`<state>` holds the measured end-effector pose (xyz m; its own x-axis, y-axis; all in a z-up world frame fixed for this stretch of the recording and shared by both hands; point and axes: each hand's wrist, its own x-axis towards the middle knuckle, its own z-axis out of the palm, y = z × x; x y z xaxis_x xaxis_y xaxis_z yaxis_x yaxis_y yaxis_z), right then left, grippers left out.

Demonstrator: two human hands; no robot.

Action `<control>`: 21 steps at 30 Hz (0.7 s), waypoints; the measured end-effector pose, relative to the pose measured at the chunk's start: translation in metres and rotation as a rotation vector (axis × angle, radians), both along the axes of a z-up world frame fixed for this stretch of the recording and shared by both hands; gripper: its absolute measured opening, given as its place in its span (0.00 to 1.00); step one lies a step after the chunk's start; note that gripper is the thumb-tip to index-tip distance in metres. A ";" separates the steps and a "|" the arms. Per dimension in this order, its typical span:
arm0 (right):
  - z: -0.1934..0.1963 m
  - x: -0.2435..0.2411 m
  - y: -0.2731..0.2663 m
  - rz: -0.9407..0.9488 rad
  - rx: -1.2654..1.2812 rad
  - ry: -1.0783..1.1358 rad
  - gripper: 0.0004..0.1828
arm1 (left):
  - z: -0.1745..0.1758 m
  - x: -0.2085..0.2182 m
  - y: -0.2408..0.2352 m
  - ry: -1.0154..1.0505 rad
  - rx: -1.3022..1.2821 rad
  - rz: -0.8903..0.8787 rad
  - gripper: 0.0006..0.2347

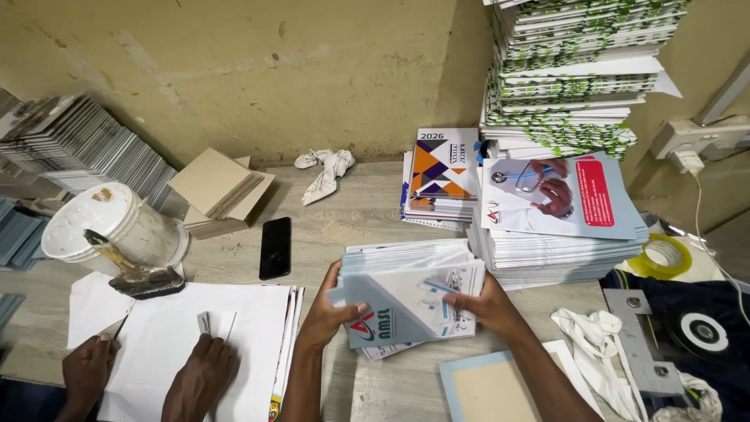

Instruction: The person sits on the floor and assembles small booklets by inserting printed pages into covers. They handle stacks of paper and covers, aligning them and placing them into a pile.

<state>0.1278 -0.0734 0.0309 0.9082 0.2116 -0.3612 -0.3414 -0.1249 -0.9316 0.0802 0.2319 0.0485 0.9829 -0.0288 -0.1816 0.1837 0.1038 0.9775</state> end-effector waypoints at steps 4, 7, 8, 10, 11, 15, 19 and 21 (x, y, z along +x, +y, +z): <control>-0.022 0.004 -0.009 0.001 -0.159 -0.302 0.72 | -0.013 -0.016 0.017 0.049 0.390 0.045 0.54; -0.015 -0.003 -0.006 0.148 -0.233 -0.244 0.76 | -0.022 -0.023 0.012 -0.102 0.202 -0.154 0.52; -0.009 -0.002 -0.004 0.223 -0.219 -0.264 0.75 | -0.030 -0.017 0.011 -0.075 0.211 -0.192 0.56; -0.003 -0.002 -0.001 0.295 -0.207 -0.290 0.74 | -0.038 -0.013 0.009 -0.054 0.219 -0.232 0.60; -0.003 -0.002 0.000 0.293 -0.198 -0.298 0.75 | -0.039 -0.014 0.008 0.042 0.296 -0.198 0.61; -0.022 0.004 0.001 0.160 -0.351 -0.191 0.74 | -0.032 -0.017 -0.007 0.211 0.425 0.028 0.61; -0.033 0.006 0.001 0.080 -0.331 -0.259 0.73 | -0.017 -0.018 -0.016 -0.020 0.283 0.074 0.49; -0.022 -0.004 0.007 0.034 -0.247 -0.115 0.71 | -0.036 -0.021 -0.014 -0.042 0.171 0.113 0.55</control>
<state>0.1239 -0.0665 0.0084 0.9401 0.1610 -0.3004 -0.2266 -0.3632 -0.9037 0.0587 0.2176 0.0126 0.9850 0.1099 -0.1334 0.1392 -0.0471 0.9891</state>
